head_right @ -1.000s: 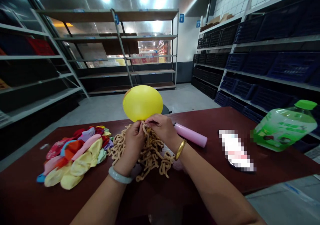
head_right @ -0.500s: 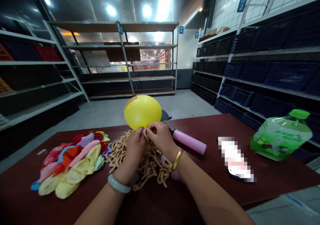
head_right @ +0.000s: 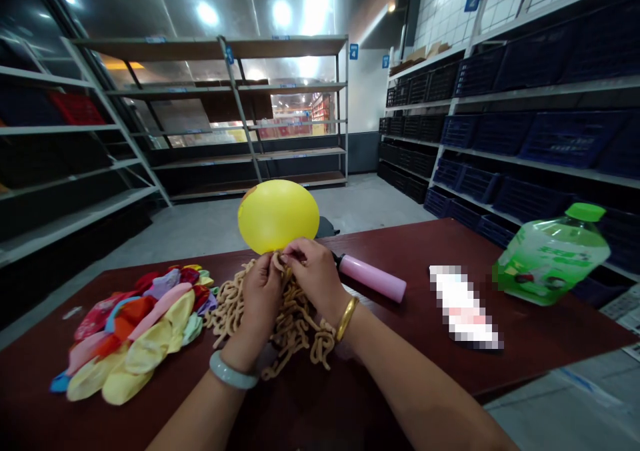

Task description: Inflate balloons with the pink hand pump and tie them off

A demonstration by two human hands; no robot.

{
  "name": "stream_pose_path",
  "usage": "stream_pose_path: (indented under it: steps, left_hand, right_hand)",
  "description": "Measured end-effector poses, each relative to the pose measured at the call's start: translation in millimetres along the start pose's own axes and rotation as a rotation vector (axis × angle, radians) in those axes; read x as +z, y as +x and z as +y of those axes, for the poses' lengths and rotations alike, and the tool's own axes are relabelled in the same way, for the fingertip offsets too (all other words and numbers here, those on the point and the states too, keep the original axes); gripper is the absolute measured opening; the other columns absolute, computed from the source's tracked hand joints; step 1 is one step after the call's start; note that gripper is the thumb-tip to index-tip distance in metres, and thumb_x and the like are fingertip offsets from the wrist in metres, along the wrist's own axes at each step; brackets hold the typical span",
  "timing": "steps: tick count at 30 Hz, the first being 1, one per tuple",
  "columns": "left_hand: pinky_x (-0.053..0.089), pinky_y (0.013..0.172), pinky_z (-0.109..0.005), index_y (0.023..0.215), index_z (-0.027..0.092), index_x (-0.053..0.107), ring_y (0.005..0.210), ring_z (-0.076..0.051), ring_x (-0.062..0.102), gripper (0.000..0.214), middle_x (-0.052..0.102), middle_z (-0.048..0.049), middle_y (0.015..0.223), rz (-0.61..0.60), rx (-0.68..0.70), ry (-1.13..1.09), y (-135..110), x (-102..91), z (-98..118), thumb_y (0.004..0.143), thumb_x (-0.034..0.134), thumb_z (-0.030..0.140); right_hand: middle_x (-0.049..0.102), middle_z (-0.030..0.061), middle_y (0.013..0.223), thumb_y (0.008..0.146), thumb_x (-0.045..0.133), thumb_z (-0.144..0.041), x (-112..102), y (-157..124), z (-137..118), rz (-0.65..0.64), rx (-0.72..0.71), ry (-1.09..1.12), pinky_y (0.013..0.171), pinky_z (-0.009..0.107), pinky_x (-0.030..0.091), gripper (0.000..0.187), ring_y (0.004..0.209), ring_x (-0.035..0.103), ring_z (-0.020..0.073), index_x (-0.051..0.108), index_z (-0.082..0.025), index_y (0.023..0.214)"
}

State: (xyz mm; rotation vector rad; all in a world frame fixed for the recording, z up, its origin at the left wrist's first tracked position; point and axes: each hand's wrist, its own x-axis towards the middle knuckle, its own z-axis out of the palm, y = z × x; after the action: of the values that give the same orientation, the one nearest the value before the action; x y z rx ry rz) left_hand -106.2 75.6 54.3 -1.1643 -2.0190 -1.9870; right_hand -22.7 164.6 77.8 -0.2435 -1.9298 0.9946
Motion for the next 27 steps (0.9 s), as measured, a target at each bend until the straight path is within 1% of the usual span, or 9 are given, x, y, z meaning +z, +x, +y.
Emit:
stream_pose_path:
  steps: [4, 8, 10, 15, 17, 20, 23, 25, 27]
  left_hand:
    - [0.037, 0.069, -0.026, 0.085, 0.022, 0.066, 0.073, -0.018, 0.055, 0.010, 0.065, -0.0039, 0.080, -0.007, 0.024, 0.033, -1.2, 1.1, -3.2, 0.086, 0.057, 0.023]
    - [0.039, 0.070, -0.026, 0.086, 0.022, 0.066, 0.074, -0.018, 0.056, 0.010, 0.065, -0.0041, 0.081, -0.024, 0.045, 0.057, -1.8, 1.9, -3.8, 0.086, 0.056, 0.023]
    - [0.039, 0.070, -0.026, 0.086, 0.021, 0.066, 0.074, -0.018, 0.056, 0.011, 0.065, -0.0040, 0.081, -0.029, 0.053, 0.046, -2.2, 2.2, -1.7, 0.087, 0.054, 0.023]
    - [0.037, 0.066, -0.024, 0.080, 0.020, 0.064, 0.068, -0.016, 0.052, 0.015, 0.062, -0.0023, 0.074, -0.033, 0.074, 0.027, -3.6, 1.2, 2.6, 0.089, 0.052, 0.024]
    - [0.036, 0.063, -0.024, 0.080, 0.019, 0.062, 0.066, -0.015, 0.050, 0.017, 0.060, -0.0016, 0.072, -0.050, 0.092, 0.039, -4.1, 0.4, 1.8, 0.090, 0.050, 0.026]
    - [0.038, 0.063, -0.025, 0.085, 0.018, 0.063, 0.068, -0.015, 0.052, 0.019, 0.062, -0.0022, 0.076, -0.039, 0.081, 0.040, -4.6, 0.2, -0.5, 0.091, 0.049, 0.029]
    - [0.042, 0.068, -0.027, 0.089, 0.018, 0.063, 0.073, -0.016, 0.056, 0.020, 0.065, -0.0034, 0.082, -0.018, 0.053, 0.051, -5.3, 1.3, -0.4, 0.091, 0.049, 0.032]
    - [0.042, 0.067, -0.026, 0.086, 0.018, 0.062, 0.072, -0.015, 0.055, 0.021, 0.063, -0.0026, 0.080, -0.030, 0.022, 0.015, -6.1, 2.7, 1.5, 0.092, 0.048, 0.033]
    - [0.042, 0.066, -0.025, 0.082, 0.018, 0.061, 0.069, -0.014, 0.053, 0.023, 0.061, -0.0016, 0.076, -0.037, -0.010, -0.059, -7.0, 4.5, 3.9, 0.092, 0.047, 0.034]
  right_hand:
    - [0.068, 0.0030, 0.086, 0.077, 0.067, -0.022, -1.5, 3.4, 1.6, -0.023, 0.126, 0.063, 0.074, 0.028, 0.048, 0.008, 0.080, 0.062, 0.0172, 0.066, -0.019, 0.085]
    - [0.067, 0.0012, 0.077, 0.077, 0.067, -0.024, -5.4, 6.2, -3.0, -0.078, 0.180, 0.070, 0.066, 0.026, 0.046, 0.007, 0.070, 0.060, 0.0152, 0.065, -0.018, 0.077]
    - [0.065, 0.0011, 0.075, 0.078, 0.065, -0.022, -7.0, 5.8, -4.9, -0.076, 0.134, 0.020, 0.064, 0.026, 0.045, 0.006, 0.069, 0.059, 0.0149, 0.063, -0.018, 0.076]
    - [0.063, 0.0059, 0.085, 0.087, 0.059, -0.021, -6.0, 0.1, -2.3, 0.004, -0.151, -0.279, 0.077, 0.032, 0.043, 0.005, 0.083, 0.057, 0.0202, 0.059, -0.019, 0.083]
    - [0.063, 0.0056, 0.084, 0.088, 0.058, -0.023, -4.9, -1.3, -1.3, 0.009, -0.184, -0.257, 0.077, 0.032, 0.043, 0.007, 0.083, 0.057, 0.0203, 0.058, -0.019, 0.082]
    - [0.063, 0.0043, 0.083, 0.085, 0.062, -0.021, -4.3, -0.8, -2.4, 0.021, -0.191, -0.146, 0.078, 0.031, 0.044, 0.007, 0.083, 0.058, 0.0194, 0.058, -0.020, 0.080]
    - [0.062, 0.0026, 0.081, 0.081, 0.064, -0.018, -3.3, 0.6, -4.7, 0.011, -0.081, -0.061, 0.074, 0.029, 0.044, 0.008, 0.080, 0.057, 0.0178, 0.057, -0.020, 0.077]
    - [0.059, 0.0004, 0.077, 0.079, 0.063, -0.019, -1.0, 0.8, -5.3, -0.016, 0.090, 0.072, 0.067, 0.027, 0.044, 0.009, 0.073, 0.055, 0.0158, 0.055, -0.020, 0.075]
    - [0.056, -0.0020, 0.072, 0.078, 0.062, -0.024, 2.8, 0.2, -4.9, -0.040, 0.272, 0.312, 0.061, 0.026, 0.043, 0.011, 0.065, 0.052, 0.0137, 0.052, -0.021, 0.076]
